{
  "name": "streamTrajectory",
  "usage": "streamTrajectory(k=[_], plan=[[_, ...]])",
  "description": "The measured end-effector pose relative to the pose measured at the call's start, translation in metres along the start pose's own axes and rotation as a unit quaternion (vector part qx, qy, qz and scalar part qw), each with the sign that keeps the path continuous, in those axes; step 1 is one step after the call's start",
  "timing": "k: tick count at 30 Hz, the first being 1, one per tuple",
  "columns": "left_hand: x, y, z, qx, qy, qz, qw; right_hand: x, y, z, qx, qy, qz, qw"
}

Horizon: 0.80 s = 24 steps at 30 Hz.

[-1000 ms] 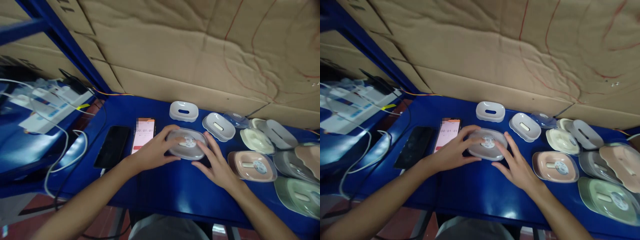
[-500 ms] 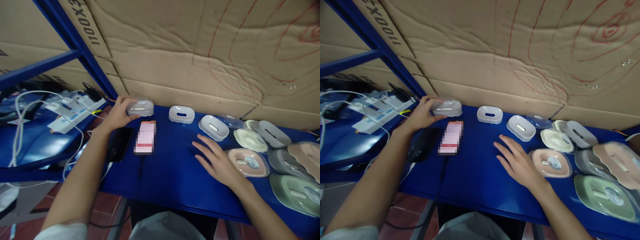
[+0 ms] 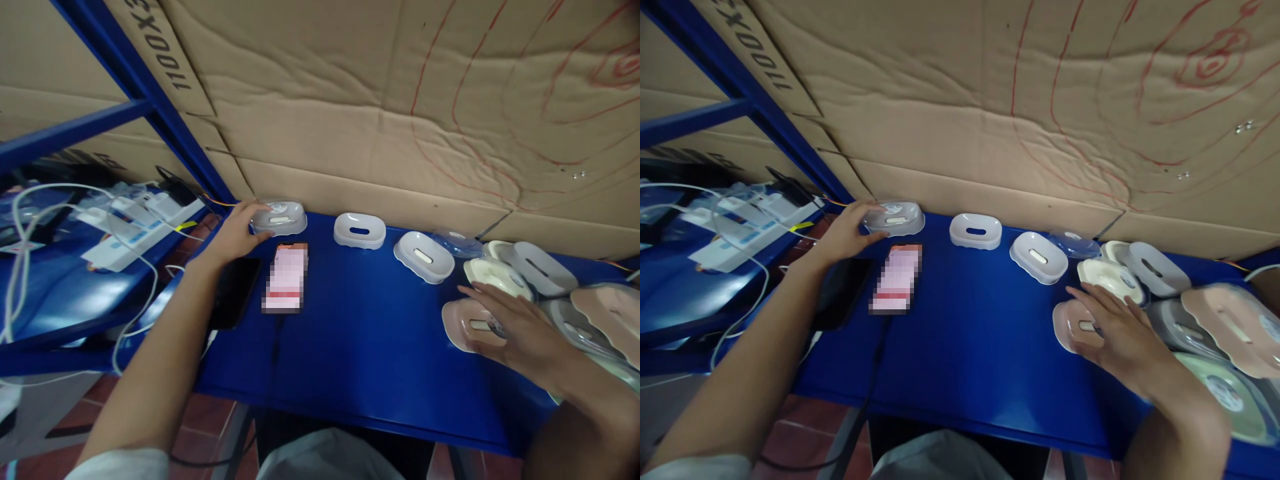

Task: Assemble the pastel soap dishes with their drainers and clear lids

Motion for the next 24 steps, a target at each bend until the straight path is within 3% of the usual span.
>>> streamTrajectory(k=[3, 6, 8, 10, 13, 16, 18, 21, 24], plan=[[-0.002, 0.002, 0.001, 0.014, -0.009, 0.018, 1.000, 0.003, -0.009, 0.005, 0.036, -0.015, 0.002, 0.999], [-0.009, 0.010, -0.001, 0.027, -0.025, 0.034, 0.999, 0.029, -0.015, 0.020, 0.041, -0.015, -0.009, 0.999], [-0.027, 0.019, -0.005, 0.022, -0.037, 0.046, 0.998, 0.054, -0.019, 0.031, 0.033, -0.010, 0.003, 0.999], [-0.063, 0.028, -0.014, 0.006, -0.056, 0.062, 0.996, 0.077, -0.023, 0.042, 0.021, 0.005, 0.033, 0.999], [-0.145, 0.029, -0.041, 0.008, -0.148, 0.035, 0.988, 0.096, -0.022, 0.051, 0.001, 0.040, 0.094, 0.995], [-0.228, 0.009, -0.074, 0.056, -0.277, 0.002, 0.959, 0.091, -0.014, 0.053, -0.061, 0.042, 0.107, 0.991], [-0.261, -0.011, -0.087, 0.069, -0.316, 0.017, 0.946, 0.080, -0.013, 0.053, -0.081, 0.022, 0.104, 0.991], [-0.272, -0.037, -0.086, 0.091, -0.289, 0.033, 0.953, 0.066, -0.022, 0.056, -0.063, -0.012, 0.101, 0.993], [-0.258, -0.043, -0.074, 0.105, -0.265, 0.015, 0.958, 0.062, -0.031, 0.059, -0.056, -0.024, 0.080, 0.995]])
Point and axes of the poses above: each hand's wrist, its own z-axis towards the middle knuckle, its own y-axis out of the back of the hand, x = y × z, the point moved 3 cm from there along z, towards the middle knuckle, and after that the axes turned 13 degrees about z, right-handed, at the moved point
